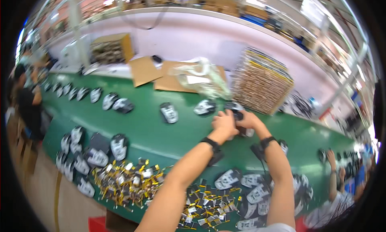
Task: The person assembles electronic devices by inserting small battery packs into the open cavities of device housings. They pick up a housing, insert a battery, and place the completed unit on the table, repeating this process for multiple units.
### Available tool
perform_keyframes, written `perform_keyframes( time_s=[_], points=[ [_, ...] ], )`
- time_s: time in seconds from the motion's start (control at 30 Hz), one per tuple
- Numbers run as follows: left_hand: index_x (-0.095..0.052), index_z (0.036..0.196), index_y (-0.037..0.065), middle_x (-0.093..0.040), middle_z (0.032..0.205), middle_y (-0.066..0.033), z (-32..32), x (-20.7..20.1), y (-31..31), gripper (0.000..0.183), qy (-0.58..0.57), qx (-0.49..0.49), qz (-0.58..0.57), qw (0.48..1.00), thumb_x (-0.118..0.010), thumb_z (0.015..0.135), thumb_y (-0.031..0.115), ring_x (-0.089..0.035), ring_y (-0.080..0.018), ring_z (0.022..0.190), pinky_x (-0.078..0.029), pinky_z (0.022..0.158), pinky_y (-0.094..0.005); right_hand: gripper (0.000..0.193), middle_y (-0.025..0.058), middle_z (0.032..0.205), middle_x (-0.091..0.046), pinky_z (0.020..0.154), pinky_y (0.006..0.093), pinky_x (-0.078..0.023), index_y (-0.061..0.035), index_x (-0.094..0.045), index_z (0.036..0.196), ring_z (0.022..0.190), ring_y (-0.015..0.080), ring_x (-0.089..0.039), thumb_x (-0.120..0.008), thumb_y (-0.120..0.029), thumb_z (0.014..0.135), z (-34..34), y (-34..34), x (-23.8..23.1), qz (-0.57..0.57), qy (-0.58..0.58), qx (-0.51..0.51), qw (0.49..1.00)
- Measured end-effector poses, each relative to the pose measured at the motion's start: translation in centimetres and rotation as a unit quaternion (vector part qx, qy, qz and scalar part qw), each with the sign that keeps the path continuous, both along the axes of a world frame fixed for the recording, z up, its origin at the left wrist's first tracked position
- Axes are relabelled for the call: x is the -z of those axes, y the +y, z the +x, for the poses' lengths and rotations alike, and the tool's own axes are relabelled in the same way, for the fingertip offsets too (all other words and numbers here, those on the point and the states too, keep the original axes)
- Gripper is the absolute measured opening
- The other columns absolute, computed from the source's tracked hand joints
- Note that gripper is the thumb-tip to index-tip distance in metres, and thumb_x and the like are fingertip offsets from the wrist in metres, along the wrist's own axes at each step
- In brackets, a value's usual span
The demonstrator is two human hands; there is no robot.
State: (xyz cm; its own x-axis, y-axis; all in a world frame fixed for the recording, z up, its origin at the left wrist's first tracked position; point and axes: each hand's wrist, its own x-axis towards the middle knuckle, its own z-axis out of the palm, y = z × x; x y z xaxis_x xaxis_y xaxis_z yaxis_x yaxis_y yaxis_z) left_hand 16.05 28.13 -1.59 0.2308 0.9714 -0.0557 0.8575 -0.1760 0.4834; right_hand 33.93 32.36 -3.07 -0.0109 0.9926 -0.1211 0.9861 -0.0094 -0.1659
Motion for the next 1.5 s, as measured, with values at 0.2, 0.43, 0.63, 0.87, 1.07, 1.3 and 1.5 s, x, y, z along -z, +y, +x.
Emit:
perform_keyframes(
  time_s=[0.2, 0.43, 0.63, 0.87, 1.07, 1.3, 1.5],
  points=[
    [-0.052, 0.126, 0.007, -0.059, 0.111, -0.0182, 3.6, 4.8, 2.1, 0.054, 0.044, -0.135, 0.057, 0.988, -0.070, 0.079, 0.027, -0.065, -0.0397, 0.094, -0.055, 0.073, -0.0579, 0.080, 0.0216, 0.117, -0.066, 0.091, 0.0426, -0.051, -0.0121, -0.061, 0.127, 0.109, 0.0372, -0.064, -0.080, -0.048, 0.058, -1.1, -0.5, 1.5, 0.029, 0.055, 0.023, 0.998],
    [-0.057, 0.120, 0.009, -0.063, 0.110, -0.0192, 2.5, 2.9, 2.7, 0.077, -0.053, -0.106, -0.054, 0.991, -0.089, 0.051, 0.025, -0.066, -0.0386, 0.098, -0.057, 0.072, -0.0547, 0.075, 0.0180, 0.103, -0.069, 0.084, 0.0361, -0.053, -0.0036, -0.057, 0.126, 0.092, 0.0281, -0.068, -0.081, -0.023, 0.058, 1.6, -1.7, 2.7, 0.112, 0.104, -0.008, 0.988],
    [-0.053, 0.126, -0.004, -0.066, 0.111, -0.0192, -4.3, 6.6, 4.6, 0.093, -0.469, -0.020, -0.169, 0.866, -0.089, 0.044, 0.019, -0.065, -0.0301, 0.096, -0.053, 0.082, -0.0394, 0.067, 0.0114, 0.111, -0.065, 0.079, 0.0328, -0.055, -0.0033, -0.048, 0.139, 0.088, 0.0228, -0.066, -0.067, -0.005, 0.074, 1.5, -4.1, 1.9, -0.120, 0.599, 0.067, 0.789],
    [-0.037, 0.142, -0.006, -0.063, 0.115, -0.0214, -11.9, 5.0, 2.7, 0.108, -0.608, 0.004, -0.216, 0.764, -0.090, 0.052, 0.021, -0.065, -0.0284, 0.095, -0.054, 0.074, -0.0401, 0.075, 0.0115, 0.133, -0.054, 0.099, 0.0429, -0.049, -0.0116, -0.038, 0.148, 0.116, 0.0269, -0.059, -0.069, -0.017, 0.079, -7.8, -7.3, 2.2, -0.156, 0.733, 0.012, 0.662],
    [-0.049, 0.131, -0.003, -0.064, 0.109, -0.0160, -24.8, -2.2, -0.9, 0.092, -0.626, -0.014, -0.065, 0.777, -0.091, 0.051, 0.016, -0.065, -0.0255, 0.092, -0.054, 0.079, -0.0377, 0.052, 0.0102, 0.120, -0.062, 0.100, 0.0421, -0.050, -0.0080, -0.049, 0.131, 0.110, 0.0258, -0.062, -0.064, -0.013, 0.082, -20.1, -5.3, 0.4, -0.214, 0.791, -0.029, 0.572],
    [-0.047, 0.135, -0.003, -0.063, 0.112, -0.0137, -40.3, -6.4, -10.0, 0.088, -0.639, -0.106, -0.043, 0.761, -0.088, 0.061, 0.023, -0.063, -0.0218, 0.097, -0.052, 0.084, -0.0346, 0.041, 0.0042, 0.110, -0.065, 0.086, 0.0353, -0.052, -0.0089, -0.059, 0.121, 0.098, 0.0207, -0.064, -0.066, -0.005, 0.081, -40.5, -11.4, -2.6, -0.286, 0.729, -0.128, 0.608],
    [-0.055, 0.126, 0.002, -0.065, 0.108, -0.0083, -50.2, -5.8, -12.5, 0.064, -0.557, -0.099, 0.005, 0.824, -0.084, 0.072, 0.018, -0.064, -0.0174, 0.094, -0.052, 0.081, -0.0312, 0.038, 0.0003, 0.104, -0.066, 0.080, 0.0329, -0.055, -0.0109, -0.064, 0.115, 0.095, 0.0144, -0.063, -0.072, -0.006, 0.079, -51.7, -12.5, -4.6, -0.251, 0.622, -0.333, 0.662]
  ],
)
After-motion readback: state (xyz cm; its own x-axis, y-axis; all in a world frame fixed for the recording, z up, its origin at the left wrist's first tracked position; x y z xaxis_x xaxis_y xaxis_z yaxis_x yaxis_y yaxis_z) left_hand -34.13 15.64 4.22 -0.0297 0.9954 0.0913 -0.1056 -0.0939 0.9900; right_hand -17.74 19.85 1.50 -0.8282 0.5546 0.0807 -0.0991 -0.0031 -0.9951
